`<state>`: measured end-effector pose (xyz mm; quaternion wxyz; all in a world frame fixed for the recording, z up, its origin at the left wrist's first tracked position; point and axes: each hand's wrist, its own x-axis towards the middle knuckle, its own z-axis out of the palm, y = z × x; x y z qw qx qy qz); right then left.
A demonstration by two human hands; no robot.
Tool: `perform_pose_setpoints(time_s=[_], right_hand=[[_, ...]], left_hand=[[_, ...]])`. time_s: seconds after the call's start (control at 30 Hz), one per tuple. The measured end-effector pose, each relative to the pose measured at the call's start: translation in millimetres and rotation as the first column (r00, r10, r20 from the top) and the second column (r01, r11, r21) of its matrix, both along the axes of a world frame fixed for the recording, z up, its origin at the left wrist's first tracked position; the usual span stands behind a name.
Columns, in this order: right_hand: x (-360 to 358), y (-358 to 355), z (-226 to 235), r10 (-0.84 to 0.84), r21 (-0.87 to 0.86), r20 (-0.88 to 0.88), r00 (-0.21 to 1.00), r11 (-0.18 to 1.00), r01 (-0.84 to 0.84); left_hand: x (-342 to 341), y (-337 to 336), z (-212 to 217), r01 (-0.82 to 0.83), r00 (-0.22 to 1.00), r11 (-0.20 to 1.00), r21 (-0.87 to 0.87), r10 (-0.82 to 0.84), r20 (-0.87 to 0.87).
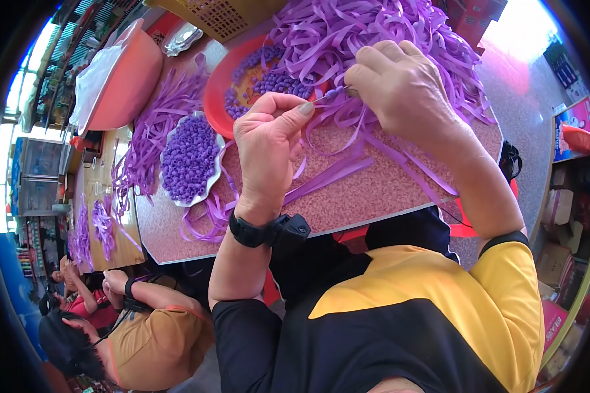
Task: Weaving purple ribbons and beads onto a red circular frame to assemble a craft item.
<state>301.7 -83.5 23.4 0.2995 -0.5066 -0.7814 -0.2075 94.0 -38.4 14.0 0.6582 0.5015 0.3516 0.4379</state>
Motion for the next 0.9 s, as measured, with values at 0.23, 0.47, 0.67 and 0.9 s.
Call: perform_pose_setpoints(time_s=[0.23,0.47,0.67,0.9], right_hand=[[-4,-3,-4,0.104,-0.115,-0.159,0.982,0.986,-0.123],[-12,-6,-5,0.139,-0.100,-0.251,0.958,0.981,-0.169],[2,-3,-1,0.067,-0.309,-0.472,0.879,0.921,-0.236],[18,5,2,-0.123,-0.526,-0.413,0.902,0.841,-0.126]], left_hand=[[9,-5,0,0.062,0.995,0.998,0.032,-0.060,-0.078],[11,-10,-5,0.068,0.991,0.996,0.066,-0.060,-0.117],[-9,-9,3,-0.002,0.960,0.986,0.165,0.048,-0.276],[-95,-22,4,-0.140,0.762,0.930,0.340,0.321,-0.563]])
